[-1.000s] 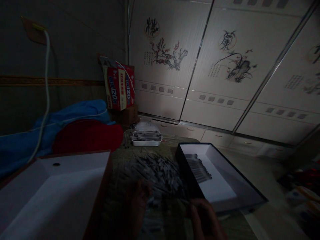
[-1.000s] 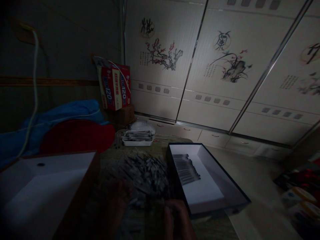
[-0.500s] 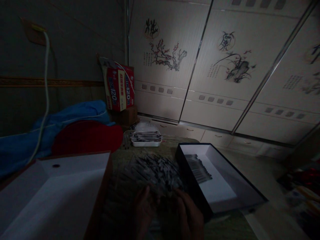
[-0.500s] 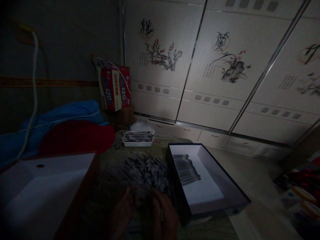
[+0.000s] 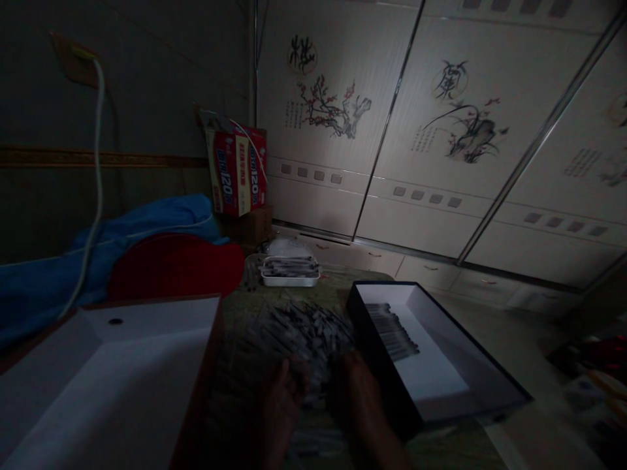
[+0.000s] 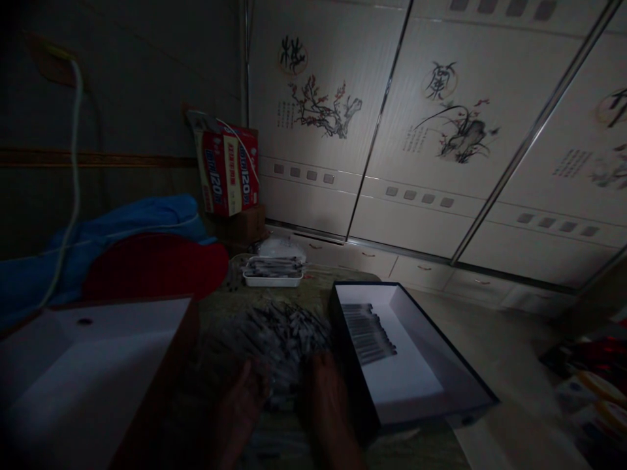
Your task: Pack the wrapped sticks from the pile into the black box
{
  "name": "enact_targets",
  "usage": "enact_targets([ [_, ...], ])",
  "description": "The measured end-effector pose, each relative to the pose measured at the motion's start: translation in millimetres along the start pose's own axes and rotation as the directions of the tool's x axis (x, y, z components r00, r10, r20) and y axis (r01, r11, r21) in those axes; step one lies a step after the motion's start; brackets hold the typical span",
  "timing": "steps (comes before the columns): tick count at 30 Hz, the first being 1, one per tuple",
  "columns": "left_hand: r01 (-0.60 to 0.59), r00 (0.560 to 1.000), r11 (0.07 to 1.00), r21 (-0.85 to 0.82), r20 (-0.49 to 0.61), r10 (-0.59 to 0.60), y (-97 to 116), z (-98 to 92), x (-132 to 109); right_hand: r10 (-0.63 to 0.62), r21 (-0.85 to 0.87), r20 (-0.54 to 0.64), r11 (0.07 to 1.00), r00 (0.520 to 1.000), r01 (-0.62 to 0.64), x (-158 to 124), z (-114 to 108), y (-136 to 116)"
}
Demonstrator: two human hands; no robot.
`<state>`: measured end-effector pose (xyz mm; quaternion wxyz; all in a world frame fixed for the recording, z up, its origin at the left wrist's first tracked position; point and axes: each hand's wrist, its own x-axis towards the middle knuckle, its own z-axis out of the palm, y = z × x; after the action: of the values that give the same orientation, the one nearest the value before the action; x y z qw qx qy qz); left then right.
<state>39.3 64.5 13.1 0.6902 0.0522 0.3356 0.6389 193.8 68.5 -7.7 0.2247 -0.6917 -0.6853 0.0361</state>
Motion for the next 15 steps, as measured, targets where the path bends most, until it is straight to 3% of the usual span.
enact_targets([
  [8,-0.06,0.997,0.992,0.107,0.059,0.053,-4,-1.6,3,0.029,-0.023,-0.003,0.999,1.0,-0.029,4,14,-4],
  [15,-0.097,0.995,0.986,0.138,0.012,0.096,-4,-4.7,9,0.055,0.248,-0.088,0.968,0.995,-0.032,0,12,0],
])
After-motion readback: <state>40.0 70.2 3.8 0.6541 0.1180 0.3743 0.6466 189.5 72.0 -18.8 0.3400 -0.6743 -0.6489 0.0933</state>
